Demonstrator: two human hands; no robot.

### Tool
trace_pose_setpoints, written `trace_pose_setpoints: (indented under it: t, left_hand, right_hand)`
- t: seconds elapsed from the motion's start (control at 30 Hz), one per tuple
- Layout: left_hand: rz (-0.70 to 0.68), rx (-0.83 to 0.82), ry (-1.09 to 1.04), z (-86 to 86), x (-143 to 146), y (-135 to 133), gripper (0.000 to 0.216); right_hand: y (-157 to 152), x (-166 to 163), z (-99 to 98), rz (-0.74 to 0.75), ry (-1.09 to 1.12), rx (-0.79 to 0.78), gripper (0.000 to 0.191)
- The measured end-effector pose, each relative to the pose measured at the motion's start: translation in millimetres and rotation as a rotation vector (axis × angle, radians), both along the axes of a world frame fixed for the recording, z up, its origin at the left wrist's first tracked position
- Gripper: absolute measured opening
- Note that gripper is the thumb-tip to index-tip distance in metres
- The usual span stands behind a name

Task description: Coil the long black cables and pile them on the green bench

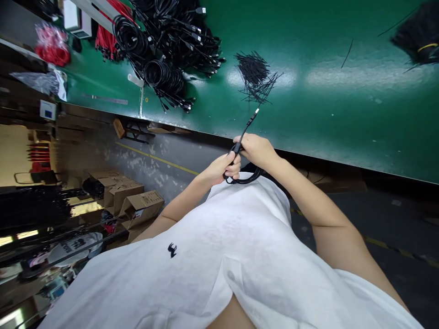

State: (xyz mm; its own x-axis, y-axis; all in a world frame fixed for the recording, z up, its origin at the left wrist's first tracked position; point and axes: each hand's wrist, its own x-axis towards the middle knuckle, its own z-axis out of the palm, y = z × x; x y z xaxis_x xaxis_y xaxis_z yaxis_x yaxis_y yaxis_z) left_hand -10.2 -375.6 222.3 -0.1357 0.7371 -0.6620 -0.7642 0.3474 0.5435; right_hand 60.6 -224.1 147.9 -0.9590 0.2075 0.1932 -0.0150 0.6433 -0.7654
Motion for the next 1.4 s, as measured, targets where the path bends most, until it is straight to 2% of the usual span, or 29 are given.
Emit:
trace_pose_setpoints:
  t: [0.07,0.17,0.27,0.37,0.47,0.53,0.6,0.7,0.77,0.83,0.93,1.0,1.07,1.13,1.2,1.23,1.3,1.37,1.4]
  left_hand:
    - [-0.015,0.004,-0.048,-0.3,1.3,-3.2,0.046]
    - [-0.036,0.073,-0.082,-0.8,-0.8,-9.5,0.046]
    - [-0.1,0.164,-0.061,-0.9,-4.7,-16.4,0.045]
    - [-0.217,0.191,-0.044,-1.0,-3.2,-21.0,0.053]
    - [-0.196,0.193,-0.018,-0.4,5.2,-21.6,0.054]
    - [-0.1,0.199,0.025,0.5,10.9,-19.2,0.052]
    - [0.034,0.209,0.101,0.2,13.3,-14.3,0.047]
    - [0.258,0.197,0.236,-4.9,11.3,-3.8,0.034]
    - [0.296,0.168,0.271,-10.5,9.5,2.4,0.027]
    - [0.256,0.148,0.265,-15.1,9.8,6.1,0.025]
    - [0.241,0.113,0.267,-15.9,13.2,7.6,0.025]
    - [0.267,0.072,0.272,-13.2,14.5,7.3,0.028]
    - [0.28,0.044,0.275,-10.5,12.5,5.8,0.029]
    - [0.225,0.047,0.285,-9.6,7.1,2.4,0.03]
    - [0.11,0.037,0.324,-11.0,0.3,-2.7,0.031]
    - [0.039,0.018,0.36,-12.3,-2.8,-5.5,0.032]
    - [-0.114,-0.042,0.467,-15.1,-6.8,-10.8,0.031]
    - [-0.282,-0.103,0.574,-17.4,-8.1,-15.4,0.028]
    - [-0.359,-0.121,0.607,-18.4,-8.2,-17.7,0.028]
  right_hand:
    - [9.7,2.4,9.3,0.17,-0.044,0.245,0.023]
    - [13.1,7.3,17.6,0.224,-0.073,0.404,0.024]
    - [9.8,11.3,19.2,0.234,-0.053,0.391,0.024]
    - [7.1,13.4,18.8,0.252,-0.038,0.241,0.018]
    - [6.5,15.6,16.9,0.193,-0.05,-0.003,0.01]
    - [3.5,18.4,13.2,0.072,-0.088,-0.274,0.005]
    - [-5.5,21.0,7.4,-0.119,-0.139,-0.686,0.015]
    - [-30.3,19.9,-1.9,-0.405,-0.186,-1.402,0.038]
    - [-47.9,13.8,-6.2,-0.548,-0.194,-1.72,0.049]
    - [-60.4,5.4,-9.0,-0.64,-0.199,-1.844,0.053]
    - [-67.6,-2.0,-14.7,-0.632,-0.197,-1.866,0.051]
    - [-66.5,2.7,-20.1,-0.564,-0.21,-1.805,0.048]
    - [-60.2,16.7,-23.8,-0.452,-0.238,-1.581,0.041]
    - [-47.6,35.9,-21.1,-0.437,-0.194,-1.14,0.037]
    - [-30.5,52.3,-9.9,-0.43,-0.071,-0.593,0.04]
    - [-22.2,57.3,-2.0,-0.368,-0.008,-0.341,0.041]
    - [-9.7,58.8,13.7,-0.096,0.079,0.043,0.043]
    - [-5.3,52.0,23.2,0.2,0.129,0.278,0.046]
    - [-6.1,47.3,24.3,0.296,0.149,0.354,0.046]
